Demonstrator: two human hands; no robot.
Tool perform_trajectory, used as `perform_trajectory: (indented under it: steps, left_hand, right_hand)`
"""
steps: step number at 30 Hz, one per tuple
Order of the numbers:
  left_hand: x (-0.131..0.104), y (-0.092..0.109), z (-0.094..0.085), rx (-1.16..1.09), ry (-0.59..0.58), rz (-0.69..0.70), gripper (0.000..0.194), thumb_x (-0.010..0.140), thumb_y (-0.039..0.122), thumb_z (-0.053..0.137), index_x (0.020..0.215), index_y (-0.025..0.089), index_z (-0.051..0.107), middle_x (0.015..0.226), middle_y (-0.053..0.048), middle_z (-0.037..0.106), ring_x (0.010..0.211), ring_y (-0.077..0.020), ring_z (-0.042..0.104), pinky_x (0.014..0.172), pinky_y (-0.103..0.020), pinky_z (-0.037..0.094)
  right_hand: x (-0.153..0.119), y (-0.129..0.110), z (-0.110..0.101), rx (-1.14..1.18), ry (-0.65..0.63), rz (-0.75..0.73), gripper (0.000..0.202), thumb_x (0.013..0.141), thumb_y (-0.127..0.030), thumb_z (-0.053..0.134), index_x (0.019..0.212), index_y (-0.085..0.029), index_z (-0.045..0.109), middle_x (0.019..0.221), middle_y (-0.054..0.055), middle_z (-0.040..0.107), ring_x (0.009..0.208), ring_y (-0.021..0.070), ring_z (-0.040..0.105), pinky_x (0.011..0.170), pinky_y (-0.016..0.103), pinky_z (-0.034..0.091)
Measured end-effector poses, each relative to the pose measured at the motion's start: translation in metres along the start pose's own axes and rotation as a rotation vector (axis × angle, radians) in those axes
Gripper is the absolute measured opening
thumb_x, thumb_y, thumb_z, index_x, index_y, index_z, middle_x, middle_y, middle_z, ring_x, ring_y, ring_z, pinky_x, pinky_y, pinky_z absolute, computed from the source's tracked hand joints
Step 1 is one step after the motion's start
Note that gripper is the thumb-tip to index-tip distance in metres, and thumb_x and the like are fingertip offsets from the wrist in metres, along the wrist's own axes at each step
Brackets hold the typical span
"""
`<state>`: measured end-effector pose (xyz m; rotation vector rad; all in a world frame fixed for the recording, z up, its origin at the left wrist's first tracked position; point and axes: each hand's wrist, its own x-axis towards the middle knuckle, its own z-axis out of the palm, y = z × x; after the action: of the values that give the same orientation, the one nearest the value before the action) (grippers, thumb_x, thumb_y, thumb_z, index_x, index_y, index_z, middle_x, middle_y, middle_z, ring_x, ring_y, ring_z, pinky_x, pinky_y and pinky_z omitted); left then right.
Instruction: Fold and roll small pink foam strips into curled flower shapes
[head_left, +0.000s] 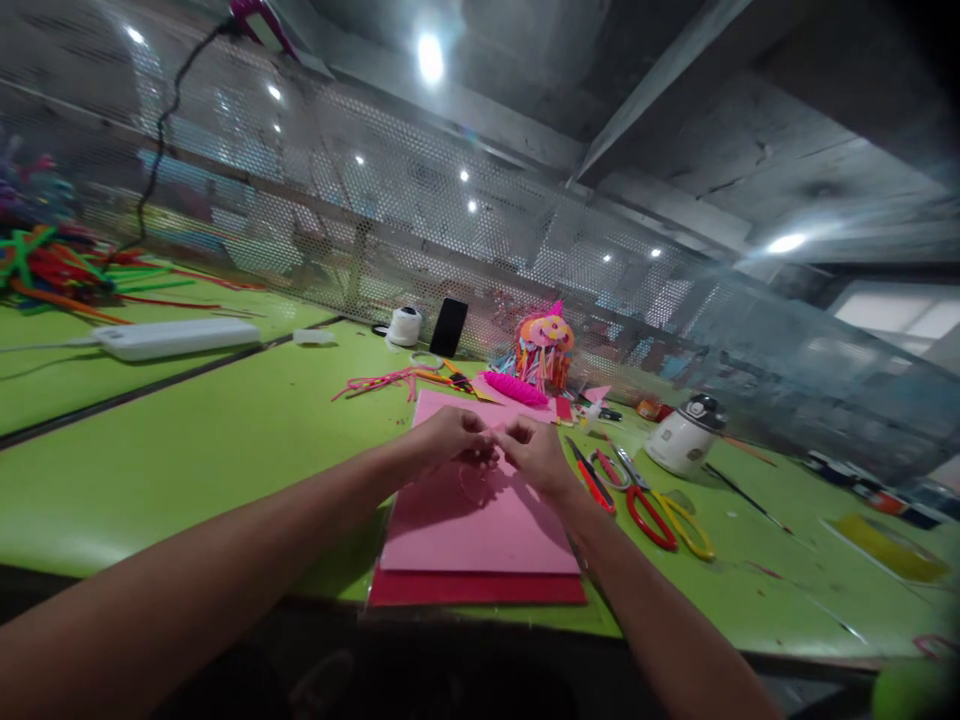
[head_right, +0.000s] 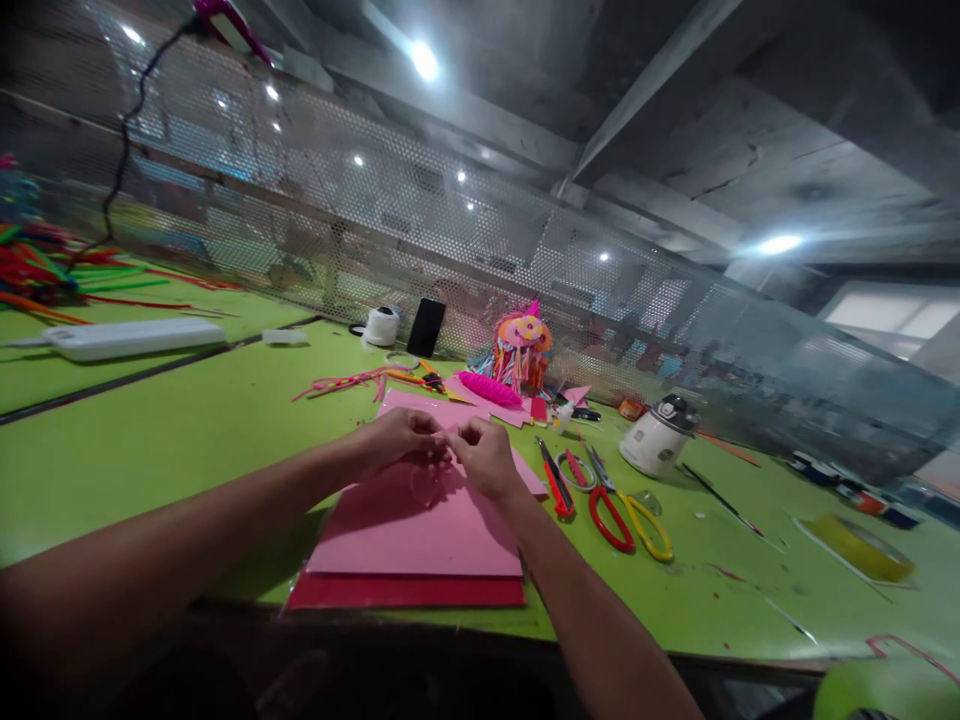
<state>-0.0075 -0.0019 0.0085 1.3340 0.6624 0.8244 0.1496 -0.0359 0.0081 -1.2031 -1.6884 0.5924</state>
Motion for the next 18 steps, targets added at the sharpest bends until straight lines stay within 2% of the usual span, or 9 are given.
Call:
perform_trajectory:
  steps: [2,5,8,10,13,15,18]
  left_hand:
    - [0.000,-0.002,-0.002,-0.002,-0.018,-0.025,0.027,0.059,0.028,0.078,0.064,0.009,0.060,0.059,-0.007,0.068,0.052,-0.0150,0.063,0.057,-0.028,0.051]
    - [0.000,-0.004,-0.002,-0.023,-0.026,-0.050,0.021,0.059,0.024,0.076,0.064,0.008,0.062,0.058,-0.008,0.068,0.052,-0.0159,0.063,0.056,-0.028,0.050]
    - [0.000,-0.005,0.000,-0.072,0.002,-0.061,0.014,0.060,0.019,0.071,0.059,0.009,0.061,0.053,-0.006,0.065,0.048,-0.0146,0.061,0.053,-0.026,0.049]
    - [-0.002,-0.003,0.003,-0.098,0.021,-0.061,0.011,0.062,0.017,0.067,0.057,0.010,0.060,0.052,-0.005,0.064,0.046,-0.0139,0.060,0.052,-0.026,0.049]
    - [-0.006,0.004,0.005,-0.176,-0.009,-0.036,0.007,0.063,0.013,0.061,0.056,0.009,0.060,0.054,-0.006,0.064,0.049,-0.0141,0.060,0.056,-0.027,0.050]
    - [-0.008,0.011,0.005,-0.241,-0.029,-0.030,0.008,0.063,0.012,0.057,0.056,0.009,0.059,0.054,-0.005,0.062,0.051,-0.0140,0.060,0.059,-0.028,0.051]
    - [-0.008,0.017,0.001,-0.299,-0.064,-0.060,0.014,0.069,0.018,0.056,0.058,0.010,0.059,0.055,-0.004,0.061,0.052,-0.0136,0.060,0.061,-0.030,0.053]
  right_hand:
    - [-0.002,-0.002,0.001,-0.121,0.036,-0.046,0.022,0.078,-0.031,0.060,0.064,-0.014,0.059,0.053,-0.001,0.054,0.049,0.0102,0.047,0.048,0.022,0.035]
    - [-0.006,-0.006,0.005,-0.344,0.102,-0.200,0.019,0.081,-0.023,0.056,0.064,-0.015,0.060,0.061,0.002,0.058,0.059,0.0128,0.051,0.057,0.024,0.038]
    - [-0.011,-0.007,0.009,-0.591,0.095,-0.345,0.022,0.085,-0.013,0.049,0.067,-0.016,0.061,0.068,0.004,0.058,0.066,0.0151,0.051,0.064,0.027,0.038]
    - [-0.013,-0.007,0.011,-0.730,0.070,-0.385,0.022,0.086,-0.010,0.045,0.073,-0.015,0.062,0.071,0.006,0.057,0.068,0.0168,0.050,0.065,0.028,0.038]
    - [-0.016,-0.009,0.014,-0.841,0.032,-0.430,0.017,0.084,-0.010,0.048,0.095,-0.013,0.061,0.083,0.009,0.055,0.078,0.0204,0.049,0.070,0.032,0.041]
    - [-0.018,-0.012,0.015,-0.875,0.017,-0.447,0.026,0.080,-0.010,0.053,0.106,-0.012,0.057,0.090,0.011,0.054,0.085,0.0230,0.047,0.074,0.034,0.042]
    - [-0.019,-0.016,0.017,-0.934,-0.007,-0.453,0.029,0.078,-0.005,0.050,0.105,-0.012,0.056,0.095,0.013,0.053,0.090,0.0253,0.044,0.078,0.038,0.043]
